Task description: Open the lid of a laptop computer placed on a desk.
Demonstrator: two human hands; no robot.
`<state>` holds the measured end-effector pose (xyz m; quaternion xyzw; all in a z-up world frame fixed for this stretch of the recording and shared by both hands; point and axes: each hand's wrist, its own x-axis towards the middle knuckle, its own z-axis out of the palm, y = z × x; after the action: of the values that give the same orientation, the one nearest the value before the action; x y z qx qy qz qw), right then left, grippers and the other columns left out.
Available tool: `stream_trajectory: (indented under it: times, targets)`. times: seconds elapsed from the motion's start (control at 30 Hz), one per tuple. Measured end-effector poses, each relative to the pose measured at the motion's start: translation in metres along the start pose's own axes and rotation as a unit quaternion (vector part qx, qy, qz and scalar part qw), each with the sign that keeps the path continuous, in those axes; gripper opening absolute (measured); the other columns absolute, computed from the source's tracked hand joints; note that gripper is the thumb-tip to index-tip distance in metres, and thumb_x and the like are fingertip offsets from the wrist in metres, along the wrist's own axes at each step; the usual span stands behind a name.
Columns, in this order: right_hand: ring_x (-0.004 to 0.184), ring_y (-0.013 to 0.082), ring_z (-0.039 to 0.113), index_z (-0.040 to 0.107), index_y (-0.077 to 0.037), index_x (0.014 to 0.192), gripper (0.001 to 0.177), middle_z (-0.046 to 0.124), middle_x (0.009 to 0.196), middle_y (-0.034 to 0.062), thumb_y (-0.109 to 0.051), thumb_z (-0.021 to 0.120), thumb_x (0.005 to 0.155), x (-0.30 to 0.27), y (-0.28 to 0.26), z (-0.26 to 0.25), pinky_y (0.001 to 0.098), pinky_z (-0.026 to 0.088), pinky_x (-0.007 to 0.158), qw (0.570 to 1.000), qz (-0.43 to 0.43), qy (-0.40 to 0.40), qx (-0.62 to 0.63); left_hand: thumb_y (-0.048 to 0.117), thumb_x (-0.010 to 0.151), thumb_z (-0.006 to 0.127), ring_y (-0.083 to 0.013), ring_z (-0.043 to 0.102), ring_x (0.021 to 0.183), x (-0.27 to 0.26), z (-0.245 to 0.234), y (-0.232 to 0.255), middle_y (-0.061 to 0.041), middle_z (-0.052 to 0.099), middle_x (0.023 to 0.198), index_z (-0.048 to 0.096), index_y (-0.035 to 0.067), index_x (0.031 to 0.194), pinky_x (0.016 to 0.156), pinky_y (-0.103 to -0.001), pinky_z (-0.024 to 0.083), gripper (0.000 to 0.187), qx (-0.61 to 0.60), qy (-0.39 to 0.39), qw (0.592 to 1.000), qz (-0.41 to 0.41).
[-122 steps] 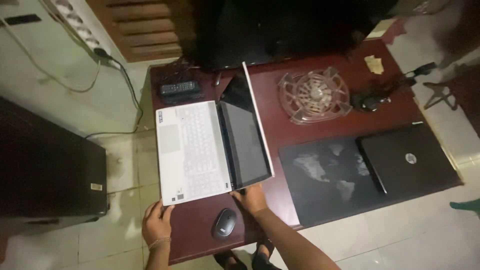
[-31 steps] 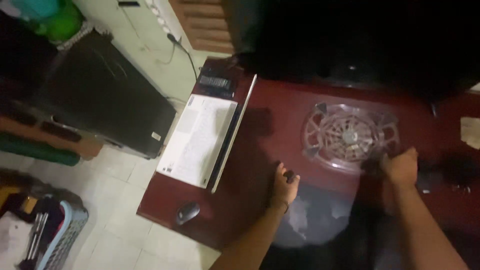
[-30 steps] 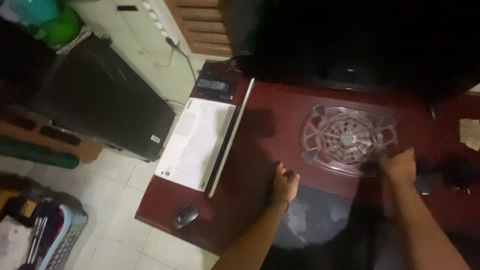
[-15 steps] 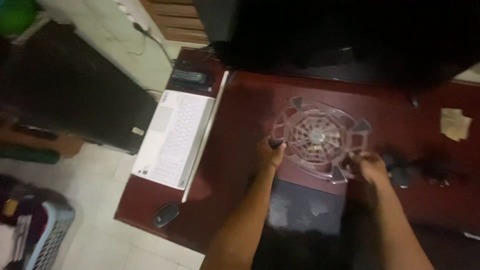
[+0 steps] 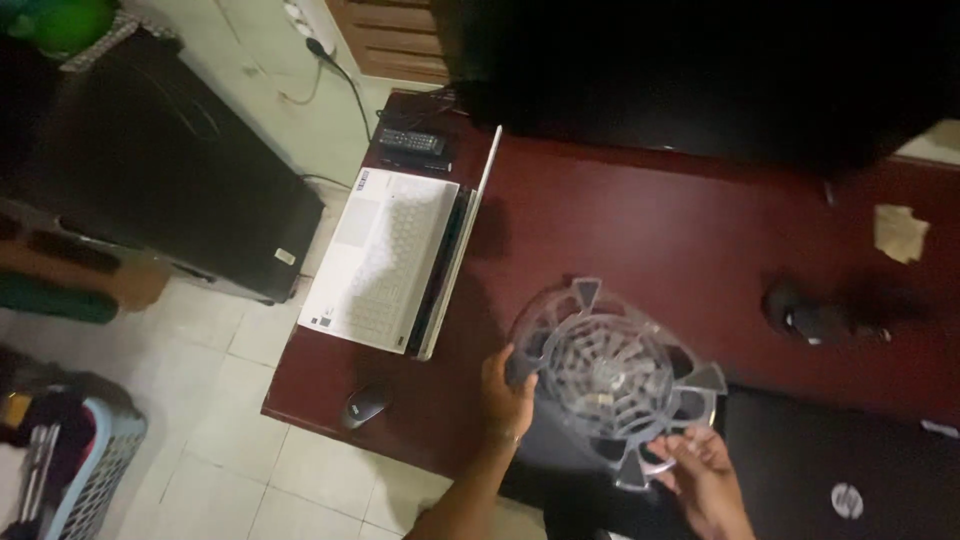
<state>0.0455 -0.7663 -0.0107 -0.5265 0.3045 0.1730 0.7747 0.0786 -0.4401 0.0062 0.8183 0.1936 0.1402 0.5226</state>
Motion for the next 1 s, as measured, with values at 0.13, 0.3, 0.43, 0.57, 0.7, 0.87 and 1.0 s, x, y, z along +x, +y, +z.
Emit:
stream_trajectory:
  times: [0.13, 0.3, 0.43, 0.57, 0.7, 0.87, 1.0]
  targets:
    - [0.103, 0.0314, 0.07, 0.051, -0.012, 0.116, 0.033, 0.068, 0.107, 0.0153, -0.004, 0.065, 0.088, -0.055, 0.06, -0.016, 0.0522, 0.062, 0.071, 0.999, -0.001, 0.032, 0.037, 0.014, 0.079, 0.078, -0.0346, 0.059, 0.122, -0.057, -0.043, -0.02, -0.015, 0.055, 0.135, 0.054, 0.012, 0.139, 0.104, -0.046, 0.049, 0.065, -0.068, -0.01, 0.998, -0.015]
    - [0.123, 0.0482, 0.043, 0.047, -0.025, 0.138, 0.06, 0.058, 0.143, 0.0276, -0.002, 0.066, 0.085, -0.017, 0.211, -0.143, 0.052, 0.055, 0.064, 0.997, -0.023, -0.005, 0.077, 0.004, 0.077, 0.083, -0.0351, 0.056, 0.127, -0.1, -0.129, 0.002, -0.018, 0.058, 0.134, 0.053, 0.009, 0.141, 0.11, -0.042, 0.043, 0.071, -0.032, -0.113, 0.993, 0.015]
    - [0.127, 0.051, 0.034, 0.046, -0.028, 0.141, 0.06, 0.052, 0.149, 0.0281, -0.005, 0.066, 0.089, -0.005, 0.271, -0.133, 0.0539, 0.054, 0.066, 0.99, -0.05, -0.053, 0.12, 0.004, 0.079, 0.078, -0.0289, 0.054, 0.136, -0.109, -0.185, -0.01, -0.015, 0.055, 0.146, 0.043, 0.011, 0.149, 0.11, -0.037, 0.044, 0.079, -0.103, -0.214, 0.971, -0.004]
    - [0.13, 0.0412, 0.051, 0.052, -0.033, 0.136, 0.046, 0.051, 0.151, 0.0154, -0.017, 0.059, 0.092, -0.053, 0.273, -0.062, 0.0542, 0.054, 0.082, 0.972, -0.097, -0.026, 0.214, 0.005, 0.083, 0.076, -0.0247, 0.065, 0.124, -0.093, -0.239, -0.011, -0.013, 0.068, 0.132, 0.062, 0.009, 0.135, 0.105, -0.036, 0.05, 0.054, -0.087, -0.274, 0.955, 0.07]
    - [0.131, 0.0364, 0.055, 0.052, -0.034, 0.134, 0.04, 0.055, 0.144, 0.0092, -0.018, 0.057, 0.097, -0.085, 0.254, 0.025, 0.0524, 0.052, 0.085, 0.952, -0.161, 0.048, 0.257, 0.004, 0.086, 0.071, -0.0199, 0.071, 0.118, -0.052, -0.288, -0.036, -0.008, 0.076, 0.124, 0.07, 0.009, 0.125, 0.102, -0.034, 0.053, 0.04, -0.083, -0.316, 0.943, 0.068]
    - [0.119, 0.0319, 0.061, 0.053, -0.026, 0.127, 0.024, 0.063, 0.126, 0.0046, -0.022, 0.06, 0.104, -0.076, 0.213, 0.096, 0.0512, 0.053, 0.085, 0.929, -0.192, 0.115, 0.294, 0.012, 0.089, 0.07, -0.0148, 0.073, 0.114, 0.027, -0.364, -0.07, -0.001, 0.075, 0.125, 0.069, 0.013, 0.124, 0.094, -0.032, 0.057, 0.035, -0.014, -0.315, 0.949, -0.028]
    - [0.1, 0.019, 0.071, 0.055, -0.018, 0.118, 0.026, 0.071, 0.106, 0.0015, -0.009, 0.066, 0.097, -0.077, 0.208, 0.115, 0.0456, 0.055, 0.075, 0.927, -0.162, 0.24, 0.237, 0.013, 0.091, 0.07, -0.0174, 0.072, 0.115, 0.087, -0.427, -0.132, -0.005, 0.077, 0.122, 0.069, 0.009, 0.127, 0.099, -0.031, 0.054, 0.037, 0.011, -0.21, 0.978, -0.006]
